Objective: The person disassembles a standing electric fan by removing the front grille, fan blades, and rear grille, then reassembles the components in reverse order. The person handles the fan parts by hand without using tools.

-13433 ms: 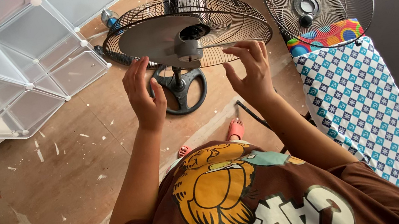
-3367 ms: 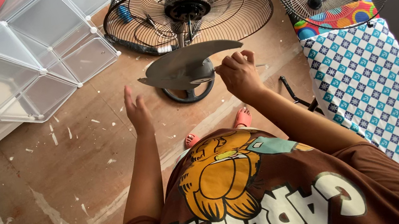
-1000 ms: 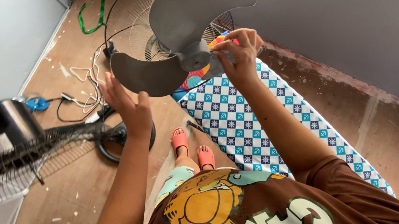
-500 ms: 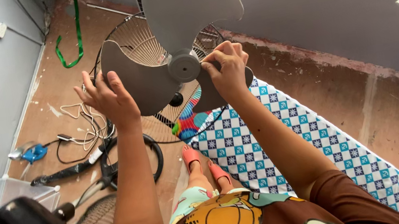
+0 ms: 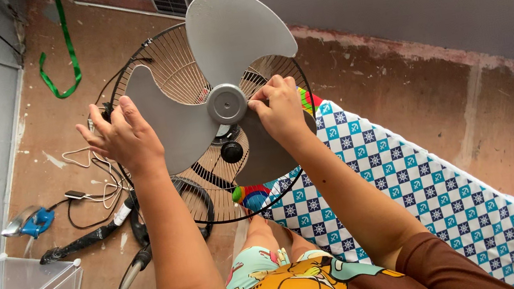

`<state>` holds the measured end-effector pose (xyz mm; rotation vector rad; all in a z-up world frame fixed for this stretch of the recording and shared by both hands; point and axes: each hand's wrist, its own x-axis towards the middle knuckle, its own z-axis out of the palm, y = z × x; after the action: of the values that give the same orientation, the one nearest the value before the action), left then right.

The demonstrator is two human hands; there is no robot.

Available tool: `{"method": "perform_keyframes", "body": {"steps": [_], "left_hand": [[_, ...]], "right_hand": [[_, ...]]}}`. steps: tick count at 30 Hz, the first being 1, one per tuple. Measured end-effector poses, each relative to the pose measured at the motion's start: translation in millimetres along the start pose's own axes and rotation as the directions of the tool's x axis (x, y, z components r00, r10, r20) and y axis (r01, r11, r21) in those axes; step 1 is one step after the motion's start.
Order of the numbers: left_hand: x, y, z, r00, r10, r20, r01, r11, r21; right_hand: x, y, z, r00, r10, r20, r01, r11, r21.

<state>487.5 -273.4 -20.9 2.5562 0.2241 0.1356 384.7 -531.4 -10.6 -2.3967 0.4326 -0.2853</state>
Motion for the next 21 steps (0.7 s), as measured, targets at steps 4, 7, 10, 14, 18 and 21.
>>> {"method": "perform_keyframes", "body": {"steps": [4, 7, 10, 14, 18, 21], "left_hand": [[6, -6, 12, 0.999, -0.009, 0.038, 0.009, 1.000, 0.000], [7, -10, 19, 0.997, -0.013, 0.077, 0.011, 1.000, 0.021], [5, -13, 25, 0.995, -0.021, 0.102, 0.015, 0.998, 0.053], [6, -16, 32, 0.990, -0.039, 0.132, 0.029, 0.997, 0.076], [4, -19, 35, 0.982, -0.070, 0.176, 0.050, 0.992, 0.118], [2, -21, 38, 0.983, -0.062, 0.173, 0.039, 0.990, 0.134]], "right_hand": [[-3, 7, 16, 0.993, 0.088, 0.077, -0.086, 0.996, -0.030], [-3, 12, 24, 0.986, 0.130, 0.106, -0.127, 0.991, -0.034], [-4, 18, 30, 0.981, 0.147, 0.123, -0.141, 0.988, -0.055], [-8, 26, 39, 0.977, 0.167, 0.131, -0.160, 0.985, -0.063], [-10, 32, 47, 0.976, 0.174, 0.135, -0.164, 0.983, -0.077], [-11, 36, 50, 0.980, 0.158, 0.118, -0.150, 0.986, -0.075]]}}
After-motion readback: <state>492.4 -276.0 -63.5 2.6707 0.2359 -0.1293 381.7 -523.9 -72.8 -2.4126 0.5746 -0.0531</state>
